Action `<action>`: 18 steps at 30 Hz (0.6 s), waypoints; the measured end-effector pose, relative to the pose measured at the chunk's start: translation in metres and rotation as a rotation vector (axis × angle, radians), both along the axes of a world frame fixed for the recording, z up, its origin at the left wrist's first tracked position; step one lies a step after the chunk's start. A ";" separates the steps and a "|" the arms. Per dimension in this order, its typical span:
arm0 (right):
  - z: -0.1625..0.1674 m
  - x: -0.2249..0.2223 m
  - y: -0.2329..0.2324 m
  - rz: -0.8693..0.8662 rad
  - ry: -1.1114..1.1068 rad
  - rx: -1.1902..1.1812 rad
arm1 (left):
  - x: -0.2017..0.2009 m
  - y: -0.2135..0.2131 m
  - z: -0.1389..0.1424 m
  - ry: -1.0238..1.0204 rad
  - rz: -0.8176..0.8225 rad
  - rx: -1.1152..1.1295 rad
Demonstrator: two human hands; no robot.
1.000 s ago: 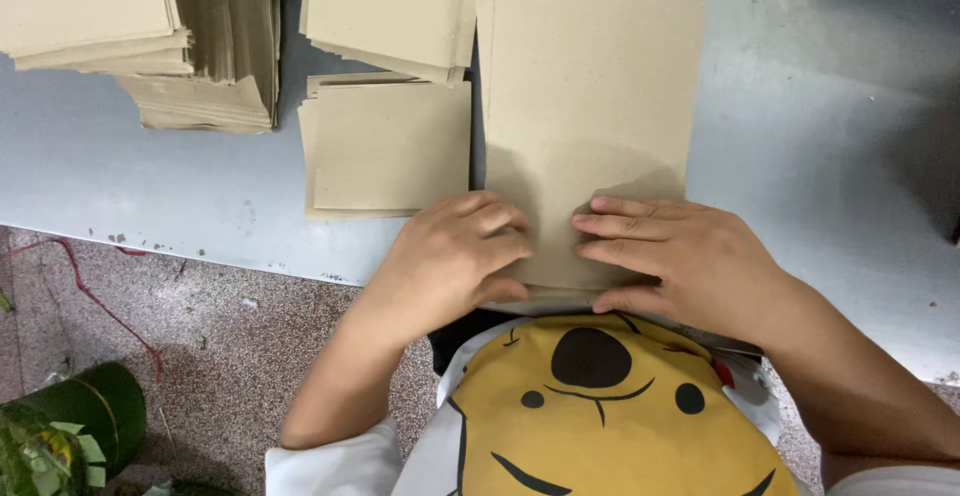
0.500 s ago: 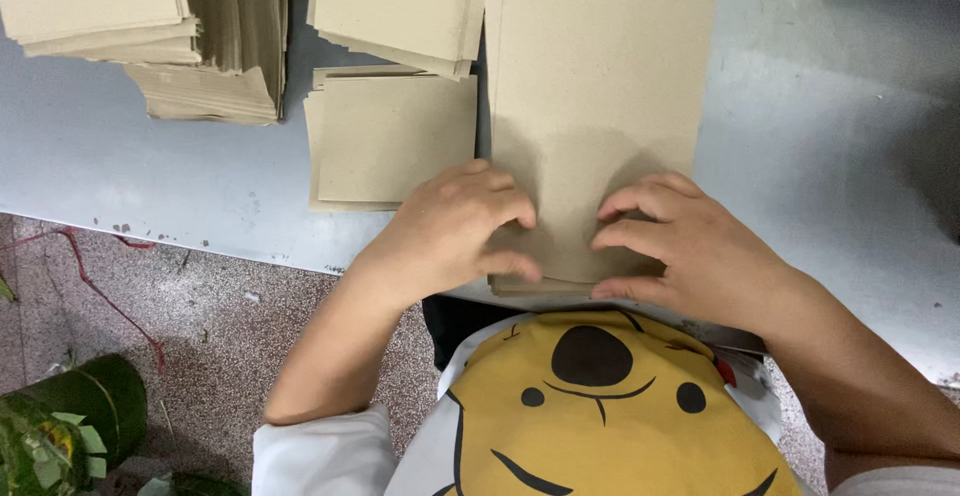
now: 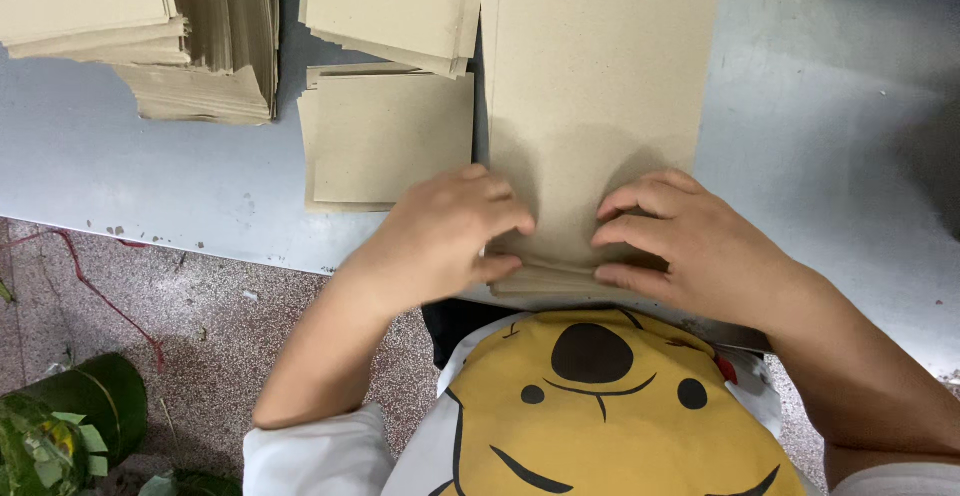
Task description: The person takes kraft paper sheets from a stack on the workbench, folds each sheet in half by hand, presses the fold flat, and places the folded sheet onto a growing pile beside them, repeating this for sheet after sheet.
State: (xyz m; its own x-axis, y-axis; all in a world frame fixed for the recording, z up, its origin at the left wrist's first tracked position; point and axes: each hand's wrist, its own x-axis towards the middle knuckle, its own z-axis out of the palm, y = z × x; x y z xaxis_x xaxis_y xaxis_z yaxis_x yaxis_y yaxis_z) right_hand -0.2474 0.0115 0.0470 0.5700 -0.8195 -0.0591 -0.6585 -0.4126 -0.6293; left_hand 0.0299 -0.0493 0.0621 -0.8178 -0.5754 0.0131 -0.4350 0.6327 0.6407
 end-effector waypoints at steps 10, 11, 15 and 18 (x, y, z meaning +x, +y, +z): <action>0.015 0.010 0.028 -0.237 -0.095 -0.155 | -0.015 0.041 -0.005 0.456 0.426 -0.179; 0.019 0.003 0.031 -0.272 -0.289 0.039 | -0.018 0.044 -0.011 0.647 0.563 -0.099; 0.021 -0.008 0.038 -0.446 -0.691 0.336 | -0.033 0.055 -0.040 0.952 0.343 0.676; 0.014 0.000 0.035 -0.499 -0.728 0.123 | -0.040 0.061 -0.050 0.982 0.364 0.719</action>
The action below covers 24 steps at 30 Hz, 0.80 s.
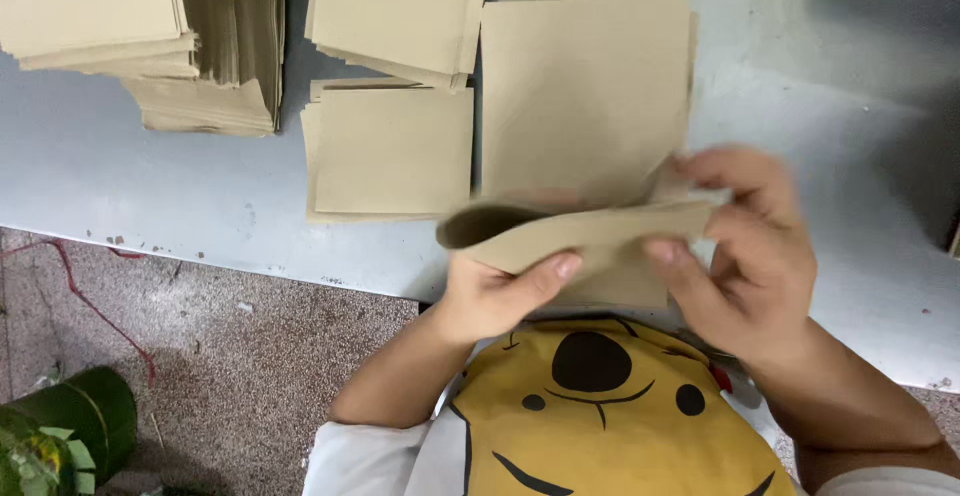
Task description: The person takes kraft paper sheets from a stack on the workbench, folds each sheet in half by hand, presses the fold flat, and places the folded sheet onto a growing pile beside them, repeating this for sheet after sheet.
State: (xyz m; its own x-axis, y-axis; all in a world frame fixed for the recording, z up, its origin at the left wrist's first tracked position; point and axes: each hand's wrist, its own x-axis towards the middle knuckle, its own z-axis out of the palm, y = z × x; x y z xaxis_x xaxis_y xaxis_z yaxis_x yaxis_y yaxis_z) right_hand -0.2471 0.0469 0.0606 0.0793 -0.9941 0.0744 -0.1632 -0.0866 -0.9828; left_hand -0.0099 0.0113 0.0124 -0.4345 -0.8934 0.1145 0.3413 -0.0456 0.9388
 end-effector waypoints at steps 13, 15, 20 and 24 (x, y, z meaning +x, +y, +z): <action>-0.037 0.010 -0.004 0.016 -0.102 -0.180 | -0.015 -0.022 0.024 -0.360 0.298 -0.374; -0.044 0.008 0.001 -0.046 -0.032 -0.198 | -0.014 -0.021 0.023 -0.244 0.257 -0.252; -0.022 0.006 -0.001 -0.130 0.044 -0.036 | 0.003 -0.012 0.036 -0.156 0.252 -0.217; 0.011 0.000 -0.016 -0.133 0.384 -0.230 | 0.004 -0.010 0.053 -0.527 0.129 -0.173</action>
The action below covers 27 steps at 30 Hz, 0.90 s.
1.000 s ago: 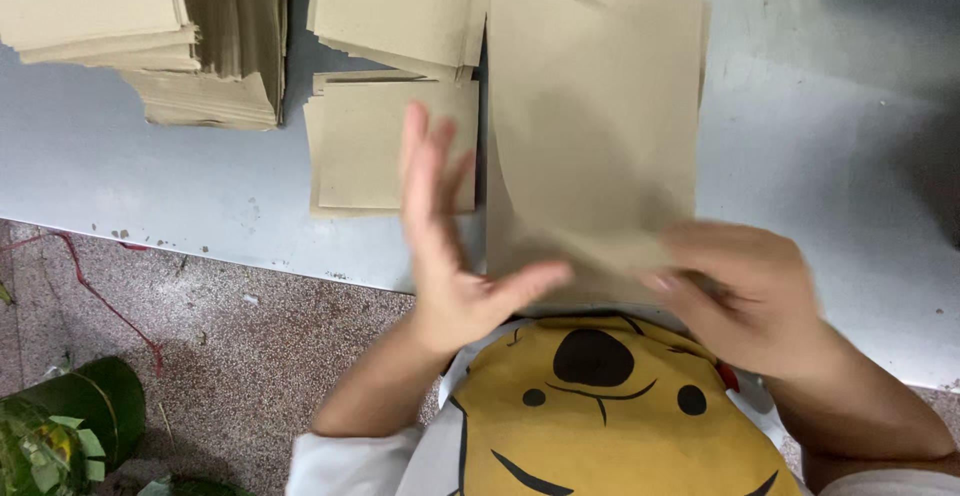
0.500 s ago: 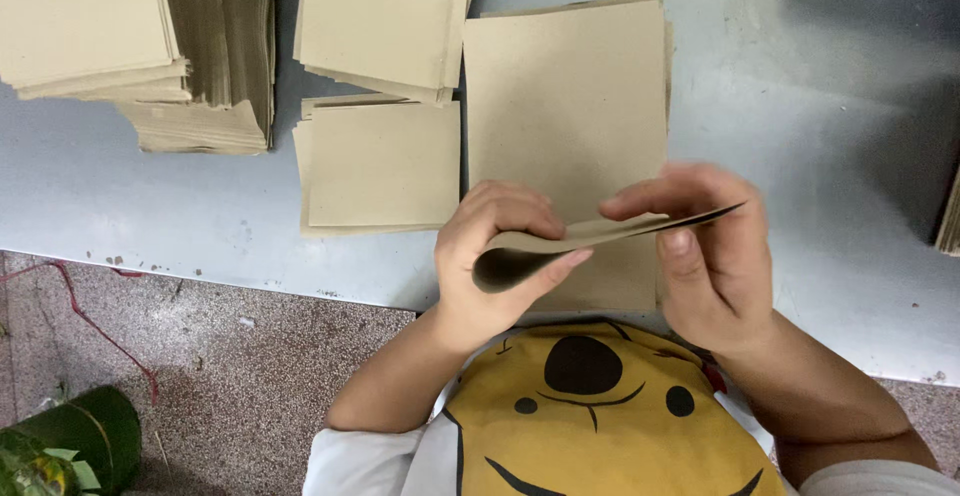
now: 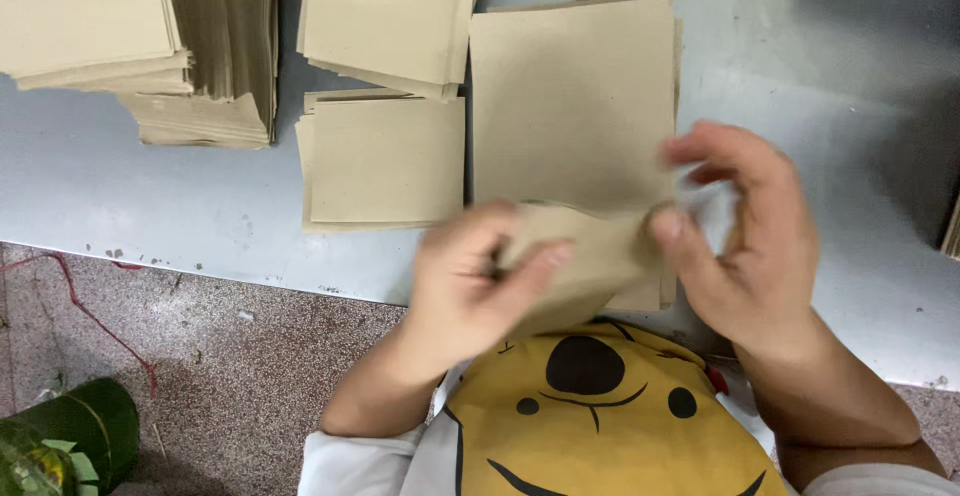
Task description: The person takes kraft paper sheets from a stack on the workbench, folds each sheet in half by hand, presses the fold flat, and places the folded sheet onto a growing pile beside them, repeating this for sheet after sheet.
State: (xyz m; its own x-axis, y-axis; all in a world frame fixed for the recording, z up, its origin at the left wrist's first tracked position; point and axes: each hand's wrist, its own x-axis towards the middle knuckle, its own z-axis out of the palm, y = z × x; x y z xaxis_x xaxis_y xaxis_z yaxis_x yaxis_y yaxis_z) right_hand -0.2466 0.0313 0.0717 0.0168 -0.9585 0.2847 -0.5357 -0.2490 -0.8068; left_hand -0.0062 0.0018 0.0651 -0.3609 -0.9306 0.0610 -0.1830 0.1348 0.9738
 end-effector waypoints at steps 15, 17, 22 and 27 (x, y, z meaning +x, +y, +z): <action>-0.004 -0.038 -0.014 -0.177 -0.015 -0.221 | 0.054 -0.002 0.046 -0.423 -0.042 -0.491; -0.007 -0.027 -0.007 -0.028 0.017 -0.242 | 0.047 -0.002 0.052 -0.436 -0.023 -0.610; -0.002 -0.001 -0.006 0.149 0.113 -0.159 | 0.048 -0.002 0.052 -0.435 0.040 -0.692; -0.002 0.021 -0.013 0.447 0.447 -0.032 | 0.089 -0.011 0.022 -0.752 0.399 -0.752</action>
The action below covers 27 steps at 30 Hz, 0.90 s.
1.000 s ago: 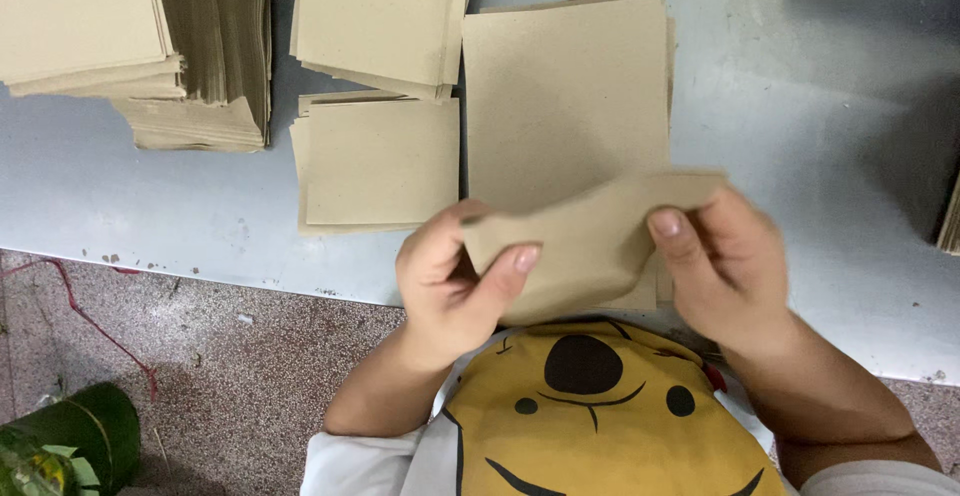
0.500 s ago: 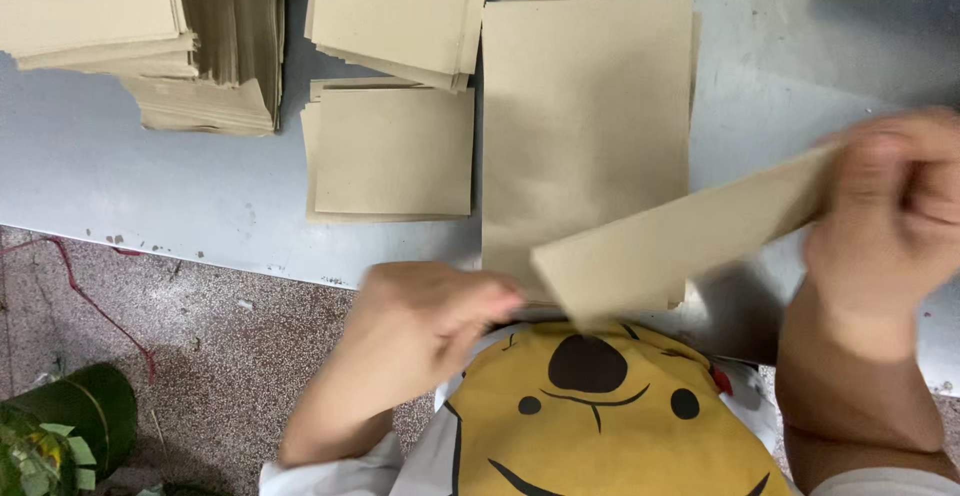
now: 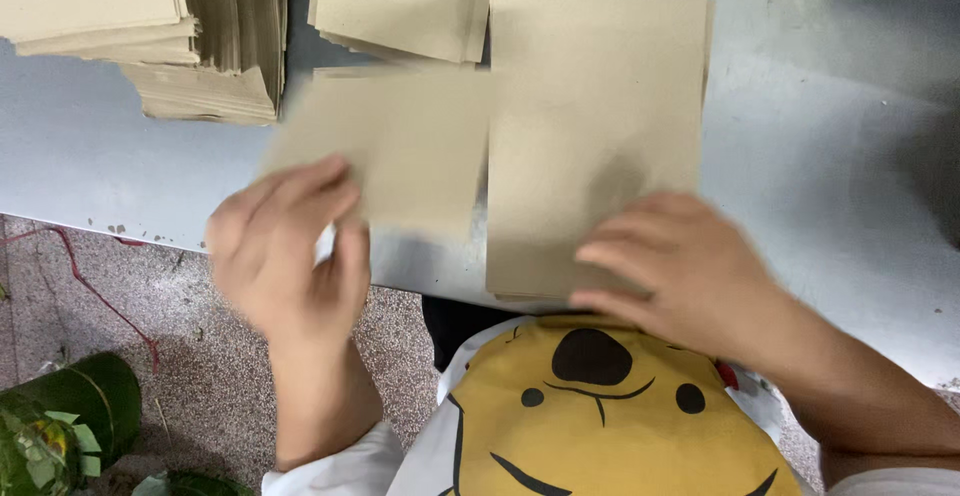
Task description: The person takes kraft paper sheets from a stack on the workbench, folds each sheet in half by hand, presses the fold flat, and places the folded sheet onto a growing pile beside them, repeating this for sheet after sheet.
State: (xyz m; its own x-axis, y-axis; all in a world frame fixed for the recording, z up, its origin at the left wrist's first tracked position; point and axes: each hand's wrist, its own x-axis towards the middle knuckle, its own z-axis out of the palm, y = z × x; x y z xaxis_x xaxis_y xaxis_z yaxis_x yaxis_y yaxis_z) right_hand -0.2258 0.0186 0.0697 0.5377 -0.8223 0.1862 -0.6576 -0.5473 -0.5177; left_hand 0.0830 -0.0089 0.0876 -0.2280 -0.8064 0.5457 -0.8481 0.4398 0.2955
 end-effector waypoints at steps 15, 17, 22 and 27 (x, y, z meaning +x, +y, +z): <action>-0.026 -0.009 0.015 0.049 -0.227 0.224 | -0.002 0.005 -0.047 0.035 -0.138 0.595; -0.026 -0.023 0.026 -0.039 -0.516 0.313 | -0.016 0.013 -0.045 0.465 -0.165 0.916; -0.041 -0.040 0.055 -0.353 -1.036 0.588 | -0.068 0.016 -0.061 1.061 -0.702 0.888; -0.033 -0.030 0.041 -0.473 -0.870 0.278 | -0.089 0.016 -0.059 1.194 -0.613 0.851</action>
